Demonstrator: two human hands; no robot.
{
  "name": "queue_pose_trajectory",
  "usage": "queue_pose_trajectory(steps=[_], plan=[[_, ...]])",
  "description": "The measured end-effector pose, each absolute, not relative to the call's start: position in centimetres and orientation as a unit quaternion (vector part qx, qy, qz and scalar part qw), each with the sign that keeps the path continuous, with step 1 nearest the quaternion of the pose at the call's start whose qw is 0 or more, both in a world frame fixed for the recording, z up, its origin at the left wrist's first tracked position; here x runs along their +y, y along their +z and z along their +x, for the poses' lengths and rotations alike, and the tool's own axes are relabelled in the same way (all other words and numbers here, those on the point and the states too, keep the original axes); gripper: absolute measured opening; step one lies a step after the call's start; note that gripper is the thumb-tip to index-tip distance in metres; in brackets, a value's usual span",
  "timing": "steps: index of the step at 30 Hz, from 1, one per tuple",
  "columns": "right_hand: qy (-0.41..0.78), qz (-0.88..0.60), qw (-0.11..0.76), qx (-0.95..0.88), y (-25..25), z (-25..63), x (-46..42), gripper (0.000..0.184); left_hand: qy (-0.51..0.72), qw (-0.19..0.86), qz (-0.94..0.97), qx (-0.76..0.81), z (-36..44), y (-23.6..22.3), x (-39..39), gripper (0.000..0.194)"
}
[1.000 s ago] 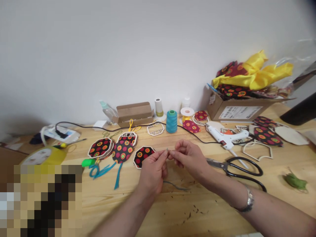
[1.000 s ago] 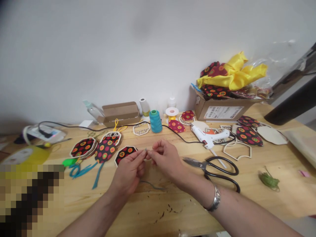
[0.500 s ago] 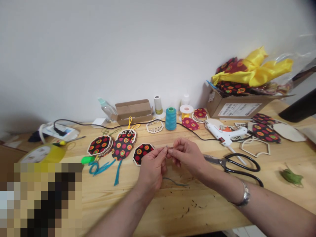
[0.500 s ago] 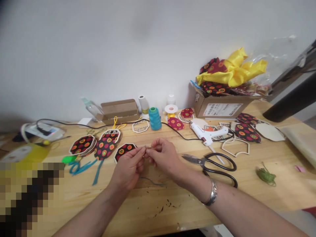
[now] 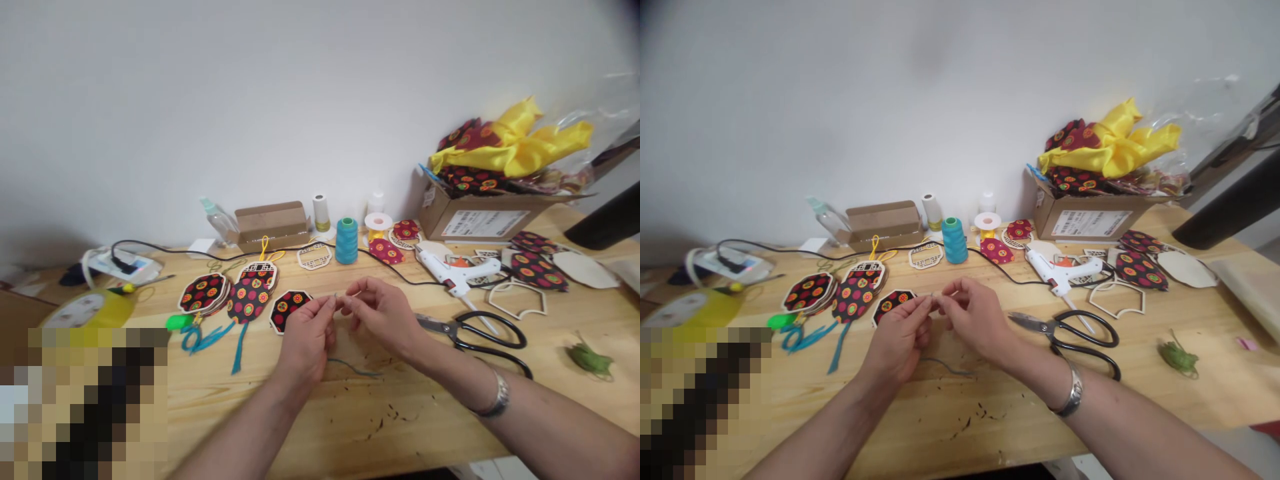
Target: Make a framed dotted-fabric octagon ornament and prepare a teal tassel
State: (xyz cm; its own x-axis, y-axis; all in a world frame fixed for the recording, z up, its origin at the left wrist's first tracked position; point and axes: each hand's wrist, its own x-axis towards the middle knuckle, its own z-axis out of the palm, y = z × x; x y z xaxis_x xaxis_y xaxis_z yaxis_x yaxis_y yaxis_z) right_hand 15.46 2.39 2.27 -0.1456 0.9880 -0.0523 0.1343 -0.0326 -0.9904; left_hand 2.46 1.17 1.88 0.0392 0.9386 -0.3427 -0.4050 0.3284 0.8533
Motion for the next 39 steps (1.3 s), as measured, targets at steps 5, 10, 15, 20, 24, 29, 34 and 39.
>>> queue_pose_trajectory(steps=[5, 10, 15, 20, 24, 29, 34, 39], plan=[[0.314, -0.523, 0.434, -0.663, 3.0, 16.6, 3.2, 0.012, 0.503, 0.642, 0.306, 0.492, 2.5, 2.0, 1.1, 0.029], [0.482, -0.501, 0.415, -0.587, 2.9, 16.4, 4.0, 0.012, 0.479, 0.646, 0.336, 0.49, 2.5, 1.7, 1.0, 0.029], [0.523, -0.497, 0.409, -0.558, 2.6, 16.4, 3.8, 0.012, 0.455, 0.653, 0.351, 0.492, 2.5, 1.7, 0.8, 0.029], [0.524, -0.49, 0.403, -0.568, 2.8, 16.5, 3.6, 0.013, 0.44, 0.659, 0.359, 0.493, 2.6, 1.8, 0.9, 0.03], [0.476, -0.498, 0.385, -0.614, 3.1, 16.5, 3.6, 0.013, 0.438, 0.657, 0.372, 0.489, 2.6, 1.9, 0.9, 0.028], [0.457, -0.499, 0.385, -0.627, 3.0, 16.6, 3.7, 0.019, 0.433, 0.68, 0.339, 0.485, 2.7, 2.3, 0.8, 0.029], [0.42, -0.516, 0.395, -0.634, 2.9, 16.9, 4.0, 0.024, 0.435, 0.709, 0.301, 0.466, 2.5, 2.5, 0.6, 0.029], [0.408, -0.519, 0.405, -0.632, 2.9, 17.1, 4.1, 0.024, 0.441, 0.712, 0.3, 0.458, 2.5, 2.4, 0.6, 0.027]])
